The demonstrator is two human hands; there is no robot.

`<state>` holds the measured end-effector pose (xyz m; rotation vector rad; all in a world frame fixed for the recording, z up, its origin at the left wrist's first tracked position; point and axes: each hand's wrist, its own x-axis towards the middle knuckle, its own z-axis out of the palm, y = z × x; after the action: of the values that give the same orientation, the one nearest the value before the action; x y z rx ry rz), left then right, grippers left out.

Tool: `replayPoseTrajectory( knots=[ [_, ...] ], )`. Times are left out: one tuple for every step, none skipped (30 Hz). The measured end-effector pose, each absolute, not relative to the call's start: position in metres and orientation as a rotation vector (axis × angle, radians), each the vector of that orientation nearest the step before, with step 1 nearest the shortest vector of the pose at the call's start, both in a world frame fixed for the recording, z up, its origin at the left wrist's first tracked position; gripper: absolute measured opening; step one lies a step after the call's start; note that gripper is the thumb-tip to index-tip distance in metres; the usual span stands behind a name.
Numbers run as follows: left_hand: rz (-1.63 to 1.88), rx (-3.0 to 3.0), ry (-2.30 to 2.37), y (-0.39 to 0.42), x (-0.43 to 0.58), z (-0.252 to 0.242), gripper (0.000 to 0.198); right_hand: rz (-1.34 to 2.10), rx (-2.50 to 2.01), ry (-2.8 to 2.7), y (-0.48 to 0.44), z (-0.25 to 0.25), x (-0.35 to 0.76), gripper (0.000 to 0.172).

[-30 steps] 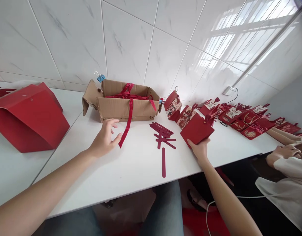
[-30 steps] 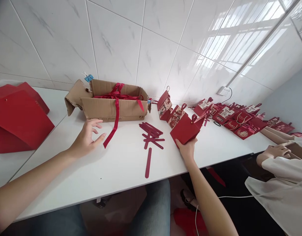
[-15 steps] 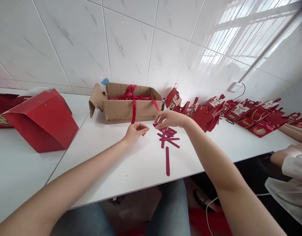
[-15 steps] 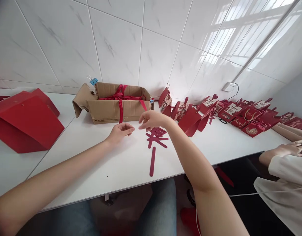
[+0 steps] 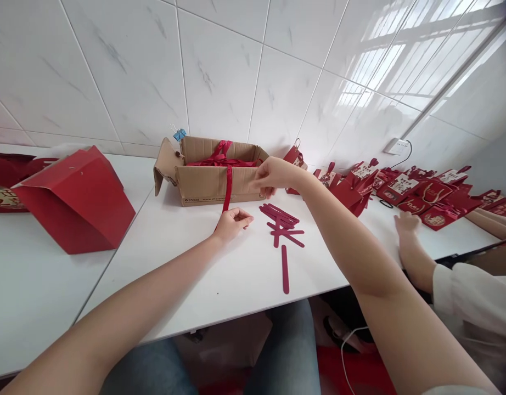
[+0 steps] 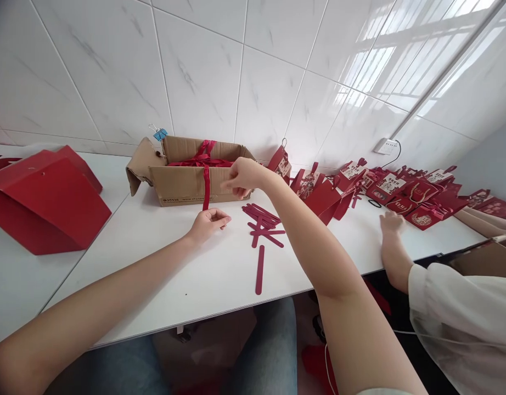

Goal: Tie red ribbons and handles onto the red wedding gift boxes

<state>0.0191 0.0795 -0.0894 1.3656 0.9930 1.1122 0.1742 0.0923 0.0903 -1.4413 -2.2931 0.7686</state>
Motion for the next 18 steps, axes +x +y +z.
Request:
replayPoseTrajectory(
  knots=[
    [1.113, 1.368, 0.995, 0.079, 0.019, -0.089, 0.033, 0.8, -1.427, -2.308, 0.092, 0.09, 0.174, 0.015],
    [1.112, 1.37, 0.997, 0.079, 0.019, -0.089, 0.034, 0.823, -1.414, -2.311, 0.092, 0.09, 0.174, 0.014],
    [1.11, 1.373, 1.0, 0.078, 0.018, -0.088, 0.034, 0.834, -1.403, -2.303, 0.092, 0.09, 0.173, 0.015],
    [1.109, 1.376, 1.003, 0.078, 0.018, -0.088, 0.034, 0.826, -1.391, -2.288, 0.091, 0.089, 0.172, 0.015],
    [1.107, 1.379, 1.007, 0.077, 0.018, -0.088, 0.033, 0.806, -1.369, -2.278, 0.091, 0.089, 0.171, 0.015],
    [1.105, 1.382, 1.011, 0.077, 0.018, -0.088, 0.033, 0.785, -1.339, -2.273, 0.091, 0.088, 0.169, 0.015],
    [1.103, 1.387, 1.014, 0.077, 0.018, -0.088, 0.032, 0.767, -1.312, -2.266, 0.091, 0.088, 0.168, 0.015],
    [1.101, 1.392, 1.017, 0.078, 0.017, -0.088, 0.032, 0.754, -1.291, -2.252, 0.09, 0.088, 0.167, 0.016],
    [1.099, 1.398, 1.019, 0.078, 0.017, -0.089, 0.032, 0.737, -1.276, -2.233, 0.09, 0.088, 0.165, 0.017],
    [1.097, 1.403, 1.02, 0.079, 0.017, -0.089, 0.031, 0.712, -1.265, -2.208, 0.09, 0.088, 0.165, 0.018],
    [1.098, 1.408, 1.02, 0.079, 0.017, -0.09, 0.031, 0.68, -1.252, -2.181, 0.089, 0.088, 0.164, 0.018],
    [1.099, 1.412, 1.019, 0.08, 0.017, -0.091, 0.031, 0.639, -1.235, -2.155, 0.089, 0.088, 0.164, 0.018],
    [1.102, 1.414, 1.017, 0.08, 0.017, -0.091, 0.03, 0.595, -1.211, -2.131, 0.088, 0.087, 0.163, 0.019],
    [1.105, 1.417, 1.013, 0.08, 0.017, -0.092, 0.03, 0.561, -1.184, -2.105, 0.087, 0.086, 0.163, 0.02],
    [1.108, 1.42, 1.011, 0.08, 0.017, -0.092, 0.03, 0.54, -1.159, -2.077, 0.086, 0.085, 0.163, 0.023],
    [1.111, 1.424, 1.009, 0.08, 0.017, -0.093, 0.03, 0.528, -1.14, -2.05, 0.085, 0.083, 0.163, 0.025],
    [1.112, 1.43, 1.007, 0.08, 0.017, -0.093, 0.03, 0.517, -1.133, -2.025, 0.084, 0.08, 0.162, 0.027],
    [1.113, 1.437, 1.005, 0.079, 0.017, -0.093, 0.03, 0.504, -1.14, -2.002, 0.083, 0.077, 0.162, 0.029]
  ],
)
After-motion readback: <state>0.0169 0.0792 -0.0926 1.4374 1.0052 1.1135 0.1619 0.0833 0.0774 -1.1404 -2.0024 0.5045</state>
